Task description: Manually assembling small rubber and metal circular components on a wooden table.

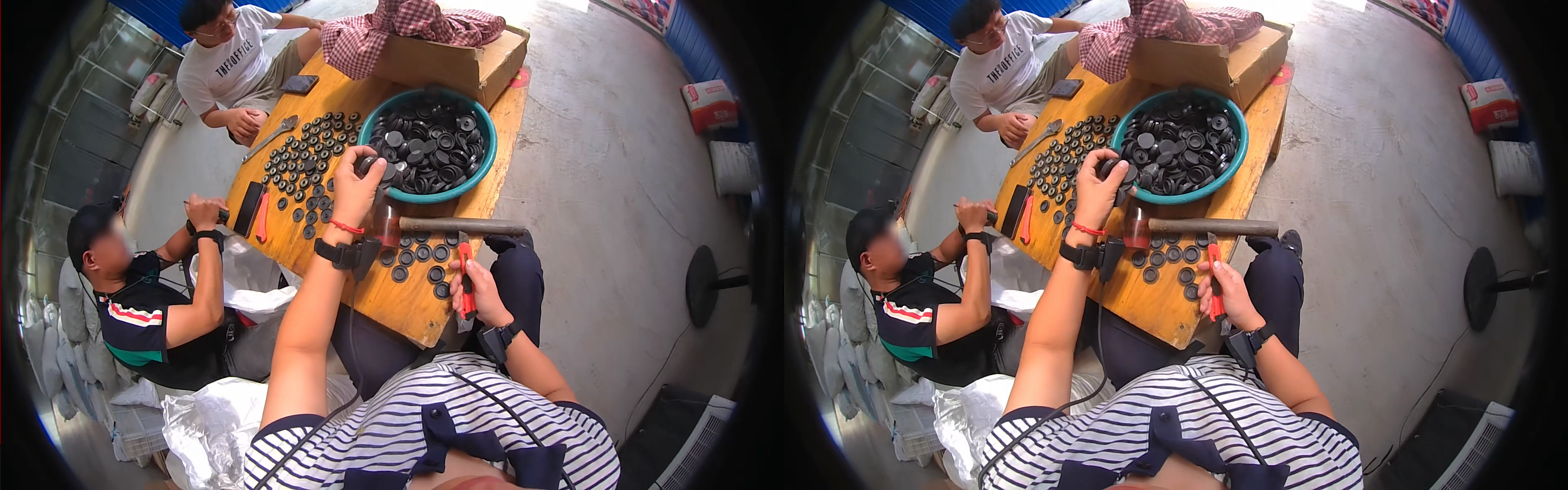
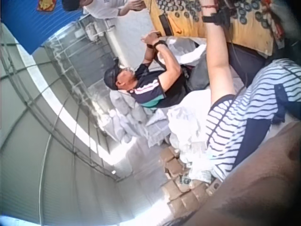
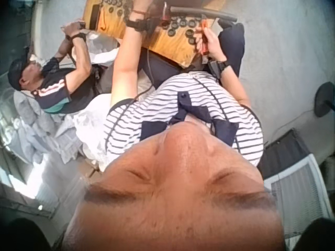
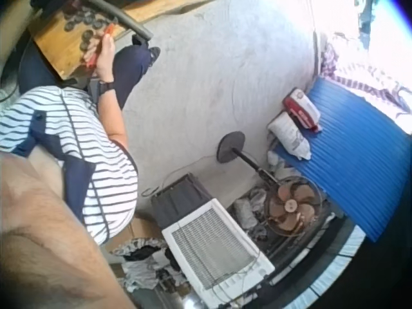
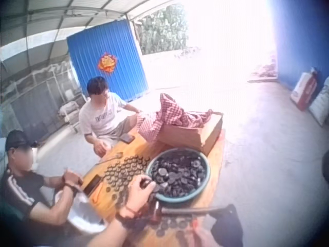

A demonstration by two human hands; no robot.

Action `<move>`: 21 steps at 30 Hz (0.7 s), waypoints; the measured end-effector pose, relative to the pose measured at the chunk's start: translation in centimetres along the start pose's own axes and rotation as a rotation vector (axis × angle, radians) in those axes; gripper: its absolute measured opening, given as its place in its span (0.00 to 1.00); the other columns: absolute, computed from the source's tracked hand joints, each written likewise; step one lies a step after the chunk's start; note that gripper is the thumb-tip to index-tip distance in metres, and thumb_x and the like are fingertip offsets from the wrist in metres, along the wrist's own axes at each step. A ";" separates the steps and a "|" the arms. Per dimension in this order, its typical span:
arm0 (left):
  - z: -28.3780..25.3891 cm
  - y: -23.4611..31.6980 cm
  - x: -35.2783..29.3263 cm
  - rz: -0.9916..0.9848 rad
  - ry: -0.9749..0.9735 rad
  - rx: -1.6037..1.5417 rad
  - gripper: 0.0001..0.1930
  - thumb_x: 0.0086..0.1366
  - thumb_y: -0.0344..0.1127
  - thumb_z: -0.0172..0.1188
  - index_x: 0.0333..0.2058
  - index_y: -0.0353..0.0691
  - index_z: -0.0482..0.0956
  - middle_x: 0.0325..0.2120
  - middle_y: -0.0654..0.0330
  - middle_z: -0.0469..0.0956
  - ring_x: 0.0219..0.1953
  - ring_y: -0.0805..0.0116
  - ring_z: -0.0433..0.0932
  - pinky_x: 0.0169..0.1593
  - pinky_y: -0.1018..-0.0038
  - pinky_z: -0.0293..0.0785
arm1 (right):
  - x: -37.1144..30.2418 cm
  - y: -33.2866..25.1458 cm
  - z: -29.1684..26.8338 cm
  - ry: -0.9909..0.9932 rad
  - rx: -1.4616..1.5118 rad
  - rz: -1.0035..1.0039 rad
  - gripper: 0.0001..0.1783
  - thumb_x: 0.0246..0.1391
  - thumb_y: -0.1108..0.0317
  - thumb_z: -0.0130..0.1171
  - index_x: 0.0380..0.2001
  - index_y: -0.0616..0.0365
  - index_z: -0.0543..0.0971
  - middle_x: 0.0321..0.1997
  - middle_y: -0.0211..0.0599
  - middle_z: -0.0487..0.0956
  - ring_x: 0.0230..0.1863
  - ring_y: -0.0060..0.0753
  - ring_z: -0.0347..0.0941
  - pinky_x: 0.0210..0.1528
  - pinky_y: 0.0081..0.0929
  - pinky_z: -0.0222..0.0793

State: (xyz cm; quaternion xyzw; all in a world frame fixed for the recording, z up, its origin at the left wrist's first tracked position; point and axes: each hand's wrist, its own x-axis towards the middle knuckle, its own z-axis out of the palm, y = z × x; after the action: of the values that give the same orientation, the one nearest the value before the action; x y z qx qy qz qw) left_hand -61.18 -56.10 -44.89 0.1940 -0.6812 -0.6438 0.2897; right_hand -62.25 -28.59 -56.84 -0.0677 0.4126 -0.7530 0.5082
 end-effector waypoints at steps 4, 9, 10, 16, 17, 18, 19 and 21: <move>-2.9 0.7 -6.6 -0.008 0.078 0.014 0.10 0.62 0.28 0.63 0.40 0.37 0.72 0.32 0.66 0.73 0.34 0.81 0.74 0.39 0.82 0.74 | 0.5 0.0 0.3 0.002 -0.052 -0.026 0.25 0.69 0.49 0.39 0.49 0.63 0.68 0.24 0.37 0.75 0.15 0.25 0.73 0.17 0.19 0.71; -4.3 -2.3 -15.6 -0.183 0.101 0.061 0.10 0.62 0.28 0.62 0.40 0.36 0.73 0.33 0.66 0.73 0.34 0.81 0.74 0.39 0.82 0.72 | 0.5 0.2 0.3 0.031 -0.077 -0.036 0.25 0.69 0.50 0.39 0.50 0.63 0.69 0.24 0.36 0.75 0.16 0.24 0.73 0.17 0.18 0.70; -4.4 -3.4 -17.0 -0.211 0.094 0.111 0.09 0.62 0.28 0.62 0.39 0.36 0.73 0.33 0.64 0.73 0.35 0.79 0.74 0.39 0.80 0.72 | 0.5 0.3 0.3 0.029 -0.088 -0.039 0.25 0.69 0.50 0.39 0.50 0.63 0.69 0.24 0.36 0.75 0.16 0.24 0.73 0.17 0.18 0.70; -2.5 -5.4 -20.0 0.078 0.009 0.599 0.10 0.58 0.28 0.64 0.37 0.35 0.74 0.41 0.52 0.72 0.42 0.57 0.75 0.45 0.70 0.71 | -0.1 0.1 1.3 0.021 -0.170 -0.001 0.22 0.69 0.50 0.40 0.43 0.61 0.70 0.25 0.35 0.75 0.18 0.24 0.74 0.19 0.18 0.71; -2.3 -5.8 -20.1 0.075 0.011 0.593 0.10 0.58 0.28 0.64 0.37 0.35 0.74 0.41 0.52 0.72 0.42 0.57 0.75 0.45 0.70 0.71 | -0.2 -0.1 1.5 -0.036 -0.215 0.007 0.22 0.69 0.50 0.40 0.39 0.60 0.71 0.25 0.36 0.77 0.21 0.25 0.76 0.24 0.19 0.72; -2.2 -6.2 -19.9 0.108 -0.005 0.634 0.11 0.57 0.28 0.64 0.37 0.35 0.75 0.42 0.50 0.73 0.43 0.54 0.75 0.46 0.68 0.71 | -0.1 -0.1 1.7 -0.036 -0.222 0.008 0.22 0.69 0.50 0.40 0.39 0.60 0.71 0.25 0.36 0.77 0.21 0.25 0.76 0.24 0.19 0.72; -2.1 -6.6 -19.8 0.141 -0.021 0.676 0.11 0.56 0.28 0.65 0.38 0.36 0.75 0.43 0.49 0.73 0.45 0.50 0.74 0.47 0.66 0.72 | 0.0 0.0 2.2 -0.027 -0.304 0.020 0.22 0.69 0.50 0.40 0.39 0.59 0.71 0.27 0.37 0.78 0.25 0.27 0.78 0.28 0.21 0.74; -1.8 -7.1 -19.7 0.205 -0.031 0.738 0.12 0.55 0.28 0.65 0.38 0.37 0.75 0.43 0.50 0.73 0.45 0.50 0.74 0.47 0.65 0.72 | 0.5 0.2 3.0 -0.023 -0.429 -0.032 0.23 0.69 0.49 0.40 0.37 0.61 0.71 0.34 0.38 0.80 0.35 0.29 0.80 0.39 0.23 0.74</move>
State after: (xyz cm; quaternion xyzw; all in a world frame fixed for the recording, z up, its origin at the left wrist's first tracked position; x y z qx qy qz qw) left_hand -45.85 -45.57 -54.76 0.2062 -0.8873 -0.3259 0.2530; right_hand -60.76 -30.66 -55.17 -0.1894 0.5563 -0.6551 0.4749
